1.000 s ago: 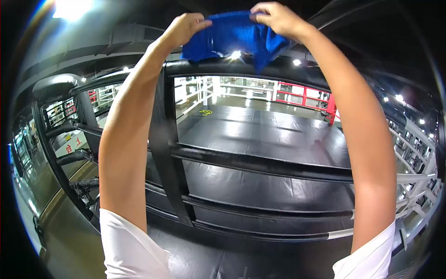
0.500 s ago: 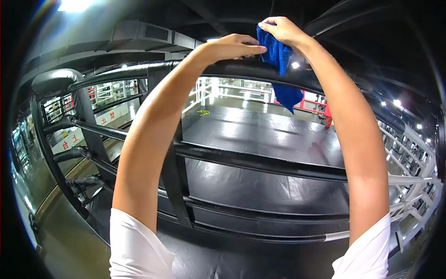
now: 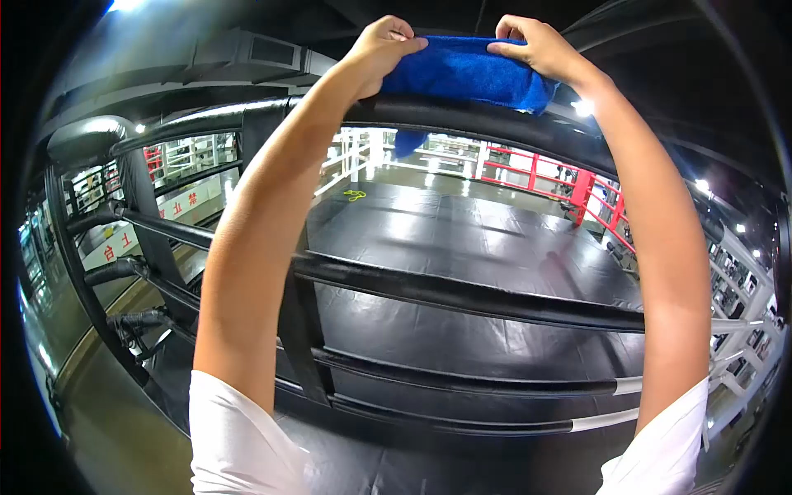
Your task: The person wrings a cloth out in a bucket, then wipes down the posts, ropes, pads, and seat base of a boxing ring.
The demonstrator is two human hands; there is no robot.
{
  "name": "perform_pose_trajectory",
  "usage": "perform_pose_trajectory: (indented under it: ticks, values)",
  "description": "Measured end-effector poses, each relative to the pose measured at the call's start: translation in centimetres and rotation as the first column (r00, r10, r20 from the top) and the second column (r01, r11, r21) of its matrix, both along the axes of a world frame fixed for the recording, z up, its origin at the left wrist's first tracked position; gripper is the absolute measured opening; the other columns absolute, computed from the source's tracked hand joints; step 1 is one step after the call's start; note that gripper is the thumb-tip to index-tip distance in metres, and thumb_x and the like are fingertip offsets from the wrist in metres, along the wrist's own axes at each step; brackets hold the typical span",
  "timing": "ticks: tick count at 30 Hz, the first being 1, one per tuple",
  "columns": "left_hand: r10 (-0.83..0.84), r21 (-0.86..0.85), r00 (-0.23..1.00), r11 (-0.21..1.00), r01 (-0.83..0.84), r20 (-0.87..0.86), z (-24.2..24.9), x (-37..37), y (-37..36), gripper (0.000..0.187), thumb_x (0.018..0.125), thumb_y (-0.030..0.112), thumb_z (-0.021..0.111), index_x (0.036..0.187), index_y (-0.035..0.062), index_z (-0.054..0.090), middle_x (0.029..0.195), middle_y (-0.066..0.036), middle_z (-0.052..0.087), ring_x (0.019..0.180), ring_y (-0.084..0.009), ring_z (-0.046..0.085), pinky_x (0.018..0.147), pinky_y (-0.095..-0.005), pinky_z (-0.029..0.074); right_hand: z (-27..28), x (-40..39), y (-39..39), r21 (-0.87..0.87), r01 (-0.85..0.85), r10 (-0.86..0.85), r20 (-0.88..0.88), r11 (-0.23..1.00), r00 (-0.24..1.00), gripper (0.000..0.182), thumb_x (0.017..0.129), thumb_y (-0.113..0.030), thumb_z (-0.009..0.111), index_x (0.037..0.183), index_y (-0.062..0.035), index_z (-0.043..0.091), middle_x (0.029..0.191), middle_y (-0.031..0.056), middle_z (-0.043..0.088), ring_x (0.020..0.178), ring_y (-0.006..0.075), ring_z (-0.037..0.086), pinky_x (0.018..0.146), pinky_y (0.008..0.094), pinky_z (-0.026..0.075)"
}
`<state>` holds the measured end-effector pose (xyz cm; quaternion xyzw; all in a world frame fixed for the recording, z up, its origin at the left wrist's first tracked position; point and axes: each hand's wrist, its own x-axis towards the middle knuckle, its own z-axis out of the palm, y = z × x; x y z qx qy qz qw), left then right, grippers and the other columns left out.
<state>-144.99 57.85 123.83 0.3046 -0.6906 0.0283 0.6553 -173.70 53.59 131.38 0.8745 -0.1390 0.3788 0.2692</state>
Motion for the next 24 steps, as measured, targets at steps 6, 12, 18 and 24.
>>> perform_pose_trajectory:
  ticks: [6, 12, 18, 24]
  values:
    - [0.599, -0.491, 0.631, 0.790, -0.367, 0.493, 1.4, 2.7, 5.6, 0.027, 0.096, 0.027, 0.070, 0.093, 0.0004, 0.069, 0.086, -0.022, 0.068, 0.077, -0.0364, 0.067, 0.071, -0.0434, 0.052, -2.1, 1.6, -0.8, -0.048, 0.078, -0.082, -0.077, 0.996, 0.994, 0.031, 0.101, -0.031, 0.066, 0.116, -0.0039, 0.070, 0.107, 0.0123, 0.075, 0.098, 0.0252, 0.070, 0.092, 0.0383, 0.054]
    - [0.625, -0.318, 0.469, 0.751, -0.579, 0.624, -0.2, 4.2, 11.2, 0.025, 0.095, 0.028, 0.073, 0.094, 0.0030, 0.071, 0.082, -0.014, 0.066, 0.078, -0.0271, 0.064, 0.075, -0.0377, 0.053, -2.3, 1.1, 3.2, 0.210, 0.118, -0.044, -0.326, 0.971, 0.944, 0.050, 0.103, -0.040, 0.063, 0.137, -0.0036, 0.065, 0.128, 0.0167, 0.069, 0.114, 0.0253, 0.066, 0.104, 0.0374, 0.049]
    - [0.196, 0.078, 0.794, 0.954, -0.291, 0.576, -3.3, 5.7, 11.8, 0.036, 0.097, 0.035, 0.071, 0.088, 0.0000, 0.074, 0.079, -0.009, 0.070, 0.080, -0.0206, 0.064, 0.082, -0.0373, 0.053, -4.5, 1.1, 8.4, 0.533, 0.238, -0.019, -0.383, 0.812, 0.923, 0.072, 0.088, -0.058, 0.070, 0.141, -0.0091, 0.063, 0.137, 0.0149, 0.065, 0.126, 0.0284, 0.060, 0.110, 0.0407, 0.045]
    - [0.298, 0.072, 0.527, 0.818, -0.570, 0.796, -3.7, 5.7, 9.5, 0.058, 0.069, 0.037, 0.090, 0.111, 0.0009, 0.072, 0.100, -0.017, 0.073, 0.091, -0.0277, 0.068, 0.088, -0.0403, 0.052, -6.5, 9.6, 5.9, 0.360, 0.318, -0.105, -0.502, 0.877, 0.858, 0.101, 0.073, -0.067, 0.082, 0.147, -0.0043, 0.055, 0.133, 0.0186, 0.068, 0.113, 0.0294, 0.069, 0.097, 0.0391, 0.055]
